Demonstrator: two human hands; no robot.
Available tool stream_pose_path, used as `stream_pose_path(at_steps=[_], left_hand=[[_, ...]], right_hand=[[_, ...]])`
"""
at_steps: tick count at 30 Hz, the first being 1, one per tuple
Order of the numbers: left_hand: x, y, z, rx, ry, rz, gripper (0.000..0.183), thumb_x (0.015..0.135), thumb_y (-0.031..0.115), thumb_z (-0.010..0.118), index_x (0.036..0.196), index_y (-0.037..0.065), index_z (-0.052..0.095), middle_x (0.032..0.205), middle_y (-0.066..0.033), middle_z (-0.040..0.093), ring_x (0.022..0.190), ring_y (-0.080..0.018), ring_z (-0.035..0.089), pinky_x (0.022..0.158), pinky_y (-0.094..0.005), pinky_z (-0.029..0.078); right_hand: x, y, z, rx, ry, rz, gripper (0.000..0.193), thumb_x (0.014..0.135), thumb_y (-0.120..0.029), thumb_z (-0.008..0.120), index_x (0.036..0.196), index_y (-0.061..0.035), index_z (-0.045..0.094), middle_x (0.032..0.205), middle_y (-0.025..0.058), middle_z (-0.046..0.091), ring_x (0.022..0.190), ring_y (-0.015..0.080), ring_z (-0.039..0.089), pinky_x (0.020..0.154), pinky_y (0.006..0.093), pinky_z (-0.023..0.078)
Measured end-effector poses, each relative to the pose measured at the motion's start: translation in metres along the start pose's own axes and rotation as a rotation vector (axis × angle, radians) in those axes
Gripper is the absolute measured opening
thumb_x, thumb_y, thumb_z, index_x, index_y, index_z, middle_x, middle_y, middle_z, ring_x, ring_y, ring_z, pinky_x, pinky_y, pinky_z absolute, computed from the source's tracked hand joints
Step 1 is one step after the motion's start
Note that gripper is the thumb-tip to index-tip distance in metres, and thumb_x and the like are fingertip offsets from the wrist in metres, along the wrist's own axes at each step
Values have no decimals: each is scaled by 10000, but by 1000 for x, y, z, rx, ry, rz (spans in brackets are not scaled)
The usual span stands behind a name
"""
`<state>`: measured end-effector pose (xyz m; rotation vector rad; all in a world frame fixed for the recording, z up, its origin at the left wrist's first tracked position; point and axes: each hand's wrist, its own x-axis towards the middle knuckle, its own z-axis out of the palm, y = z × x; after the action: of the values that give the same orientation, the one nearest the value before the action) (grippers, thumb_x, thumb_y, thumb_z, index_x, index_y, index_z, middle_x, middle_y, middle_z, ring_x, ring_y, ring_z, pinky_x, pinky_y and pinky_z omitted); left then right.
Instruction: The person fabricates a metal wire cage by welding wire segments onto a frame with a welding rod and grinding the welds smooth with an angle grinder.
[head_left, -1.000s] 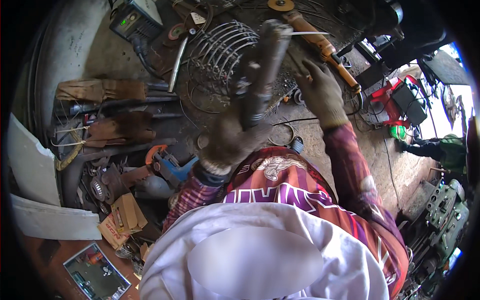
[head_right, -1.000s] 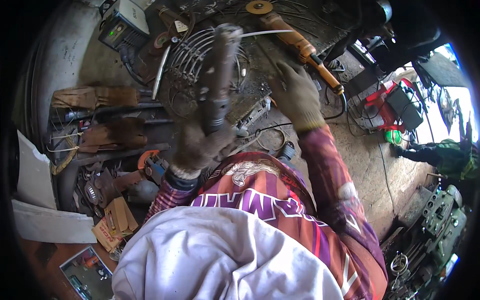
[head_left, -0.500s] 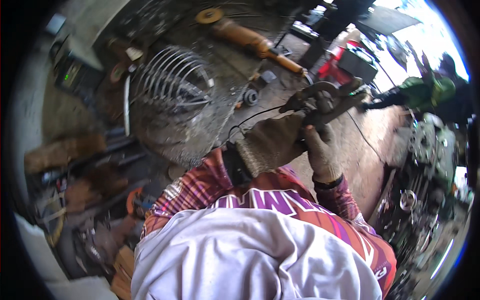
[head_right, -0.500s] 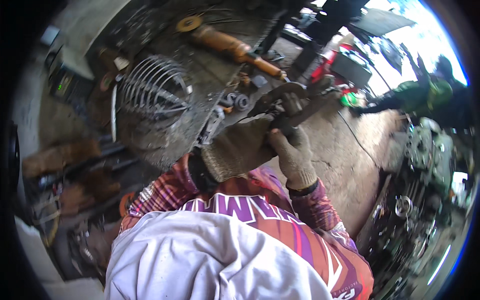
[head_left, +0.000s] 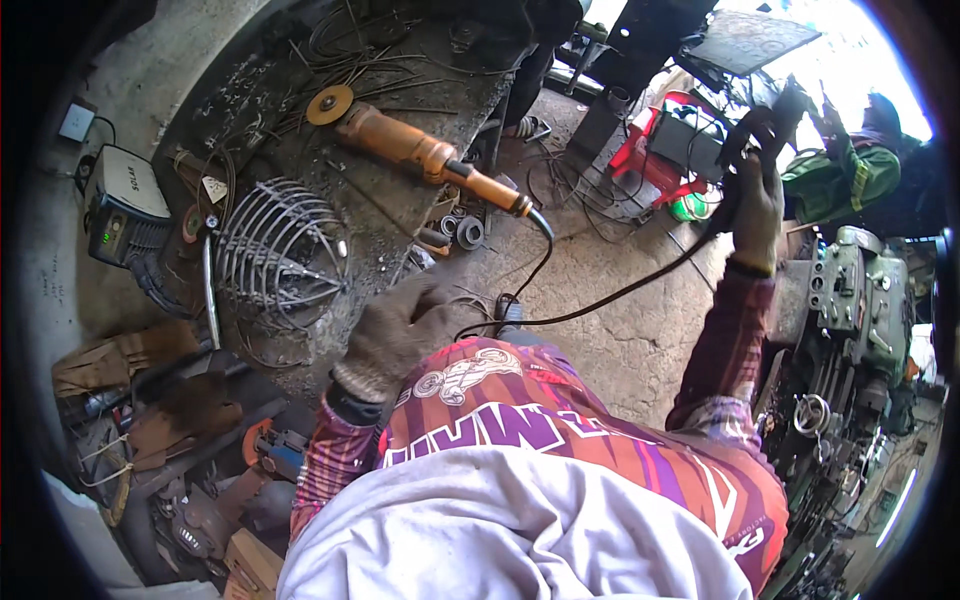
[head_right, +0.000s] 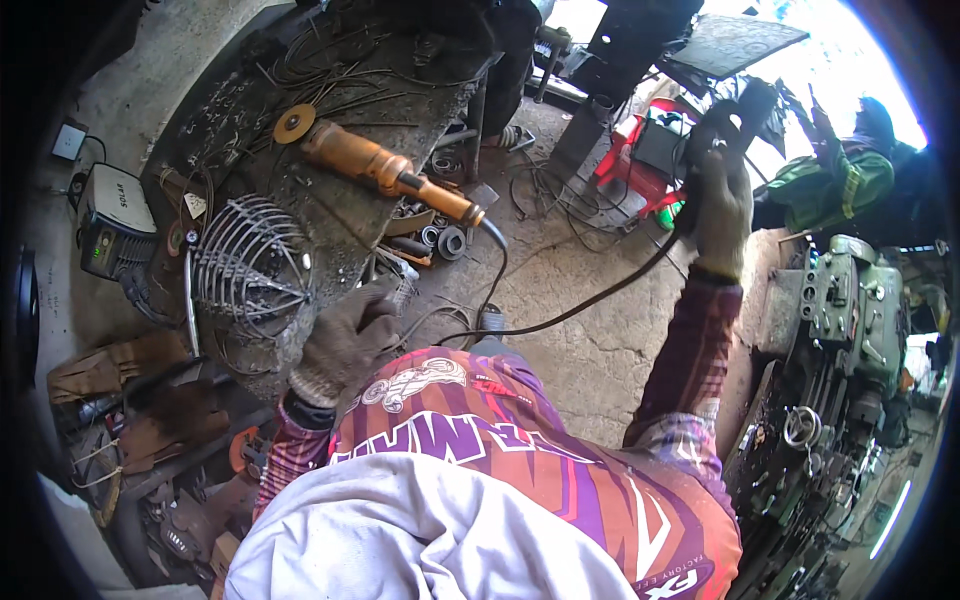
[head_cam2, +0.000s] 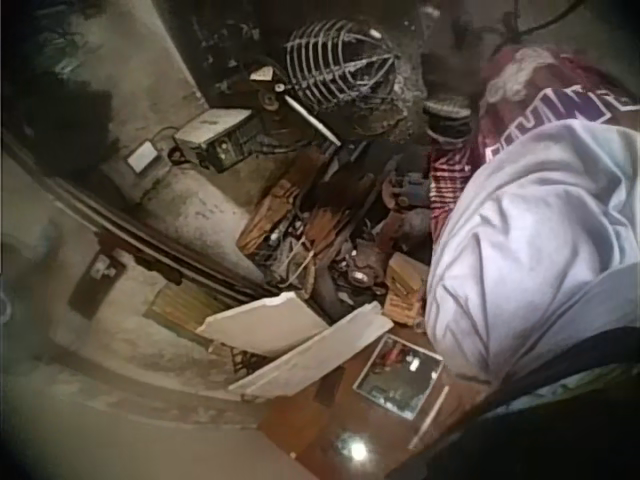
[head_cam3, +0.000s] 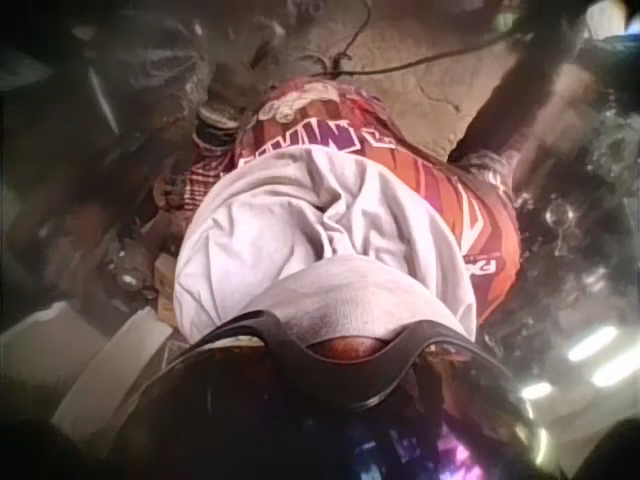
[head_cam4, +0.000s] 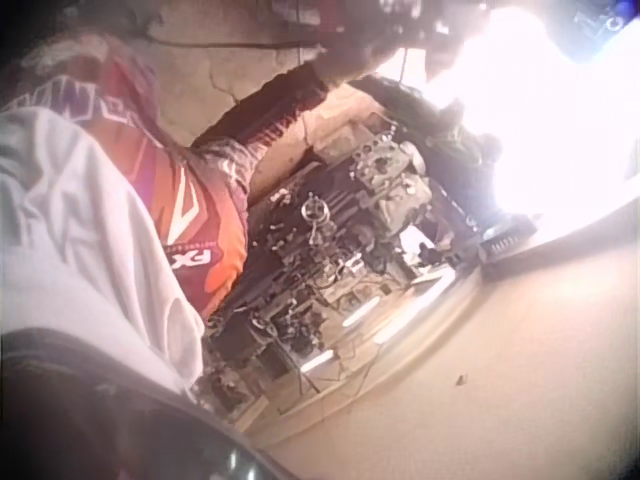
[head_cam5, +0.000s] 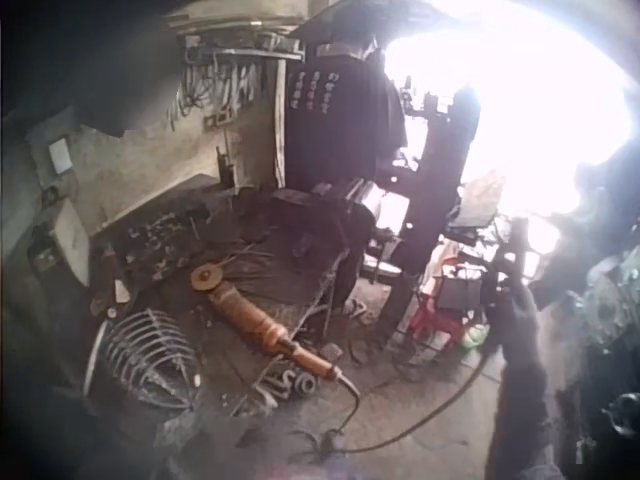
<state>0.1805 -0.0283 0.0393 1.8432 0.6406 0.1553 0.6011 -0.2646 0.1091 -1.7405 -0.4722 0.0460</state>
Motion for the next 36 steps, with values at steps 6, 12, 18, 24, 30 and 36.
stream_pose_path(at_steps=[6, 12, 18, 24, 30, 36], left_hand=[[-7, -13, 34, -162, 305, -259, 414, 944, 86, 696, 1327, -41, 604, 949, -59, 711, 868, -128, 664, 786, -303, 538], [-22, 5, 41, 90, 446, -324, 361, 963, 182, 694, 1261, -12, 638, 1003, -166, 736, 912, -175, 714, 800, -333, 562], [-55, -45, 61, 123, 629, -345, 391, 957, 239, 700, 1273, 17, 641, 1080, -193, 735, 1013, -302, 732, 871, -387, 572], [-65, -40, 63, 166, 650, -550, 418, 962, 252, 684, 1311, 27, 634, 1190, -193, 711, 1078, -303, 711, 914, -386, 557], [-65, -59, 61, 138, 682, -442, 421, 943, 243, 689, 1301, 27, 641, 1157, -219, 711, 1070, -346, 715, 896, -403, 565], [-62, -46, 49, 175, 590, -494, 388, 966, 221, 653, 1297, 18, 632, 1155, -202, 710, 1064, -312, 711, 898, -388, 553]], right_hand=[[114, 31, 129, -234, 133, -157, 414, 999, -379, 644, 1264, -62, 670, 1001, 105, 700, 924, 234, 665, 850, 341, 520], [210, 66, 223, -73, 210, -239, 405, 937, -356, 702, 1099, 15, 719, 959, 159, 741, 808, 273, 700, 758, 345, 541], [214, 93, 286, -337, 116, -198, 466, 885, -407, 724, 1095, 9, 738, 995, 179, 754, 891, 315, 709, 815, 399, 545], [202, 113, 307, -508, 56, -240, 530, 837, -471, 730, 1117, -21, 752, 1057, 194, 757, 1030, 366, 709, 916, 468, 543], [213, 127, 293, -676, -61, -228, 648, 766, -549, 746, 1197, -66, 736, 1220, 196, 718, 1186, 374, 663, 1010, 494, 512], [195, 118, 274, -531, -93, -205, 711, 771, -517, 805, 1283, -40, 680, 1312, 199, 673, 1248, 347, 630, 1055, 446, 491]])
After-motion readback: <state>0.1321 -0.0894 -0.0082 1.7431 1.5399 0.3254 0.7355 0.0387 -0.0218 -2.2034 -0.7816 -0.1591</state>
